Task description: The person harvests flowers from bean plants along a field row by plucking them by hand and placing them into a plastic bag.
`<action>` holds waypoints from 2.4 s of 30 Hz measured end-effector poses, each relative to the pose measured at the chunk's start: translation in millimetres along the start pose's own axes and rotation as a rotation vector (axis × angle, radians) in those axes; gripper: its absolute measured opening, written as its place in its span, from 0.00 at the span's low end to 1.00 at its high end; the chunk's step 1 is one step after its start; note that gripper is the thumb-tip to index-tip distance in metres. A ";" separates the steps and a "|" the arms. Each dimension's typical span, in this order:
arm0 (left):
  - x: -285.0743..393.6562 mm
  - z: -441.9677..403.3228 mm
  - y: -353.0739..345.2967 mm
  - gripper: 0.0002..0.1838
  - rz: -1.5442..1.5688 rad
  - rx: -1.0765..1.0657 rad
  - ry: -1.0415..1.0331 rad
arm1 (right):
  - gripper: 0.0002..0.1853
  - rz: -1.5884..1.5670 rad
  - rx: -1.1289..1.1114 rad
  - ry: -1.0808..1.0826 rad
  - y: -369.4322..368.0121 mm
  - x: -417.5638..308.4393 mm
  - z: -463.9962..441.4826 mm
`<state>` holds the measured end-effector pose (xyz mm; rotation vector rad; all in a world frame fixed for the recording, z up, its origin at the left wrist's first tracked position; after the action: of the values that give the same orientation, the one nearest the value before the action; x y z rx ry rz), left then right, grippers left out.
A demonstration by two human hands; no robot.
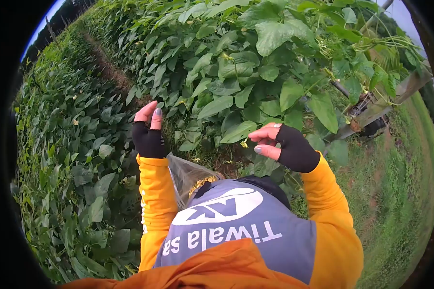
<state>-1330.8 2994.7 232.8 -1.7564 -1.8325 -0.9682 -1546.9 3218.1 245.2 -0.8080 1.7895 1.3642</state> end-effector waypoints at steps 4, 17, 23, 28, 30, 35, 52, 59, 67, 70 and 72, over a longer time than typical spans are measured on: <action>-13.8 -54.4 -93.9 0.13 0.320 -0.319 0.199 | 0.13 0.096 0.193 -0.021 35.6 -8.0 -29.4; 20.2 -126.2 -313.4 0.29 1.110 -0.910 0.474 | 0.21 -0.066 0.712 -0.072 114.9 44.8 -118.9; 24.1 -120.9 -321.5 0.22 1.154 -0.900 0.499 | 0.14 0.312 0.812 0.064 129.1 41.6 -135.5; 27.3 -116.6 -309.7 0.20 1.191 -0.886 0.479 | 0.14 0.077 0.907 0.012 137.2 67.8 -138.8; 24.1 -118.9 -298.7 0.18 1.134 -0.855 0.459 | 0.14 0.068 0.915 0.037 140.2 74.6 -136.9; 7.5 -135.6 -279.2 0.16 1.005 -0.864 0.263 | 0.10 0.137 1.031 -0.069 151.4 97.4 -129.8; -82.3 -163.9 -205.3 0.09 0.776 -0.966 0.018 | 0.17 -0.324 1.100 -0.220 94.2 59.5 -146.9; -82.7 -150.3 -173.8 0.06 0.694 -1.153 -0.100 | 0.21 -0.624 1.162 -0.110 93.8 71.5 -150.0; -194.4 -14.7 -166.7 0.12 -0.047 -1.742 -0.580 | 0.17 -0.760 1.127 0.008 103.5 90.1 -148.1; -233.6 25.6 -165.7 0.14 -0.187 -1.806 -0.717 | 0.17 -0.810 1.154 0.000 116.6 107.0 -141.7; -235.7 23.6 -160.8 0.15 -0.115 -1.770 -0.629 | 0.19 -0.657 1.288 -0.071 114.6 99.8 -140.5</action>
<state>-1458.1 2856.6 16.7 -3.0692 -1.0936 -2.8209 -1719.8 3104.4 242.8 -0.4824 1.6592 -0.2564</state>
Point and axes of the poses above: each hand's wrist, its own z-axis away from the middle knuckle, its own y-axis out of the back of the hand, x = y × z, the point moved 8 cm from there along -z, towards the middle knuckle, and after that the axes turned 2 degrees about x, right-handed, at the moved point
